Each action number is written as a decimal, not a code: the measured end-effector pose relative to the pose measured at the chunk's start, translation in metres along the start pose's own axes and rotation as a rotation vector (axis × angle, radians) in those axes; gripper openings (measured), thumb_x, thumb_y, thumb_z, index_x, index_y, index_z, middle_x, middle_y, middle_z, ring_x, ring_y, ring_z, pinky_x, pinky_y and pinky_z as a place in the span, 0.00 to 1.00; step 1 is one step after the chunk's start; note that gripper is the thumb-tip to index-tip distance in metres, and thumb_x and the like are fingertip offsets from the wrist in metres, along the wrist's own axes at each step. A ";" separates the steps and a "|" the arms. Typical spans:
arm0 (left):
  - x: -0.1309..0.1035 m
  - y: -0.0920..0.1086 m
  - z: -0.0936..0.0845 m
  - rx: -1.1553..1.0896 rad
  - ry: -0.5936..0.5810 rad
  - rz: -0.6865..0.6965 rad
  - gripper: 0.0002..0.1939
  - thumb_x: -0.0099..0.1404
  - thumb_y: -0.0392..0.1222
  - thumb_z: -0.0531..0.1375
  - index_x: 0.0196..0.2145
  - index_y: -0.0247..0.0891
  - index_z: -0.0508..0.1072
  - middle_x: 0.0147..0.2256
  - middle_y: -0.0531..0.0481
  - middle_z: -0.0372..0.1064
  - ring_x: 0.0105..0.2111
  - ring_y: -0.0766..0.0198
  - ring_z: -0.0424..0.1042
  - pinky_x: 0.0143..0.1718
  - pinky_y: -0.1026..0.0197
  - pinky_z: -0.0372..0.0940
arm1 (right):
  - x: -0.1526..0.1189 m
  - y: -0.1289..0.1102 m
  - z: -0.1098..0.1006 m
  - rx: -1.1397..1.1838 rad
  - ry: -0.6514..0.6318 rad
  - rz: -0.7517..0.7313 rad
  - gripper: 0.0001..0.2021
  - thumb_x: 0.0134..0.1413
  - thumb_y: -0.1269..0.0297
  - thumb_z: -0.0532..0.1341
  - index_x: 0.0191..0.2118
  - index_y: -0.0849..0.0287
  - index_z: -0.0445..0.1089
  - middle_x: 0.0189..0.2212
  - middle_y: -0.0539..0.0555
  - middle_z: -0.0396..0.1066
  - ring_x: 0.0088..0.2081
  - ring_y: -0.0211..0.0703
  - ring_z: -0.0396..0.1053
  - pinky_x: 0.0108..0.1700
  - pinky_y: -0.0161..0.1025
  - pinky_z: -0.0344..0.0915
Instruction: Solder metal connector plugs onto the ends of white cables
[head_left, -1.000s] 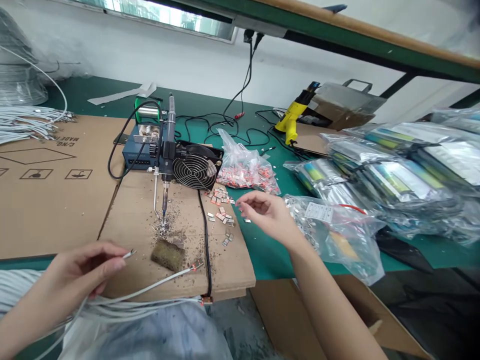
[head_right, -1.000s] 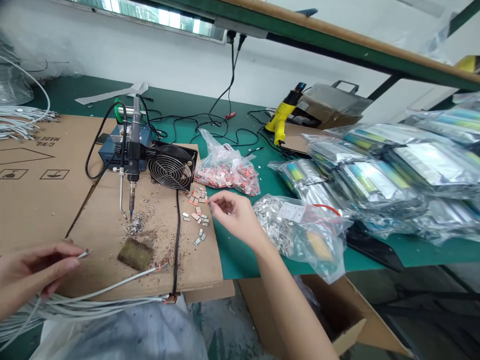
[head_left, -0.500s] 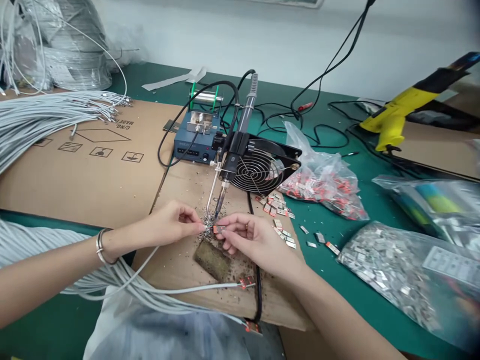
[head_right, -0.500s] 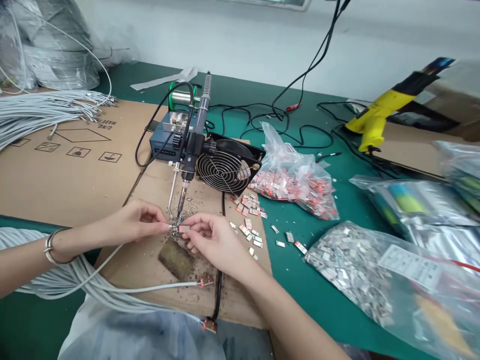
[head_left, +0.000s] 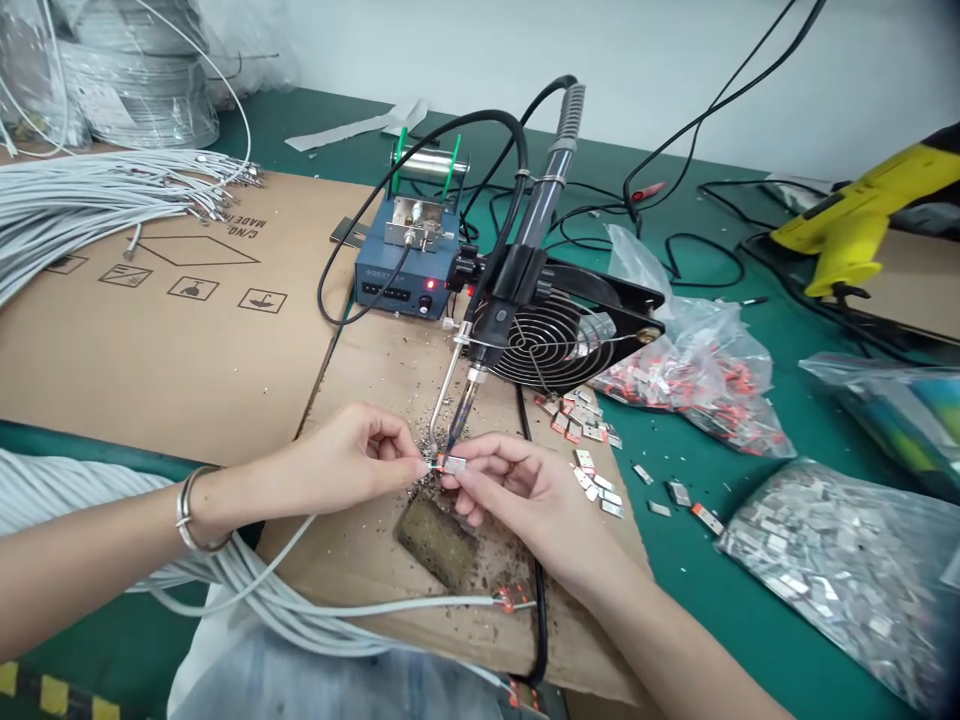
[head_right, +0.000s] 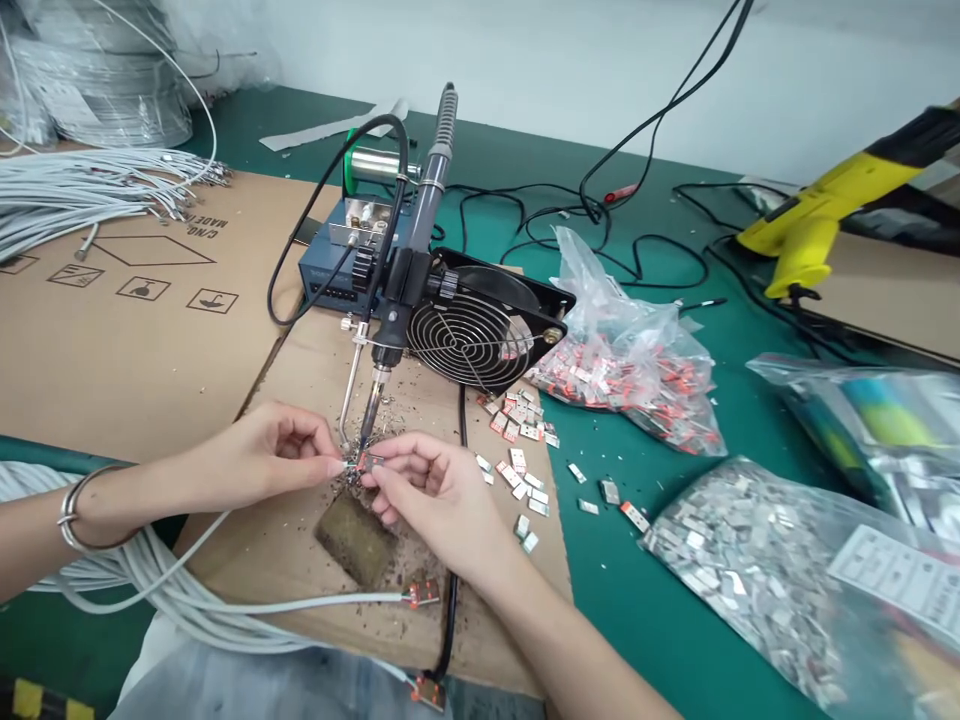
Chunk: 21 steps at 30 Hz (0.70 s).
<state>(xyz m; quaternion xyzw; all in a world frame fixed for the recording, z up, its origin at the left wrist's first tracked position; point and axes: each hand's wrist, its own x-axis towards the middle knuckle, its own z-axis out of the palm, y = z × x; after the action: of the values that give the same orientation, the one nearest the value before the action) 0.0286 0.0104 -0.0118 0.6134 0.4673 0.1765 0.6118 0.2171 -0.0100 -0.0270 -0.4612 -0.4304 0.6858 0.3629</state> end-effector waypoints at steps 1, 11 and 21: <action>0.000 0.000 0.000 0.005 0.000 -0.001 0.08 0.55 0.41 0.57 0.25 0.31 0.68 0.20 0.55 0.60 0.21 0.71 0.56 0.23 0.67 0.51 | 0.000 0.000 0.000 0.001 -0.001 0.001 0.13 0.39 0.62 0.70 0.31 0.62 0.70 0.23 0.53 0.72 0.21 0.33 0.67 0.22 0.28 0.67; 0.000 -0.002 -0.001 0.020 0.021 0.001 0.10 0.57 0.43 0.57 0.27 0.31 0.69 0.20 0.55 0.59 0.21 0.72 0.55 0.21 0.68 0.51 | 0.000 0.000 0.000 0.011 -0.010 -0.004 0.12 0.40 0.62 0.69 0.32 0.61 0.71 0.24 0.53 0.73 0.20 0.31 0.66 0.20 0.26 0.65; -0.003 0.002 0.000 -0.012 0.032 -0.006 0.10 0.57 0.43 0.57 0.26 0.32 0.69 0.20 0.54 0.60 0.21 0.71 0.57 0.22 0.67 0.52 | 0.000 0.000 -0.002 -0.034 -0.020 -0.049 0.09 0.44 0.62 0.68 0.32 0.60 0.71 0.24 0.53 0.74 0.19 0.32 0.64 0.19 0.27 0.60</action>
<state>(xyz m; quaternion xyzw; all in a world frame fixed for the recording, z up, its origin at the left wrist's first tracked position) 0.0279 0.0086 -0.0085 0.6055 0.4778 0.1873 0.6083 0.2192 -0.0094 -0.0270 -0.4497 -0.4565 0.6741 0.3673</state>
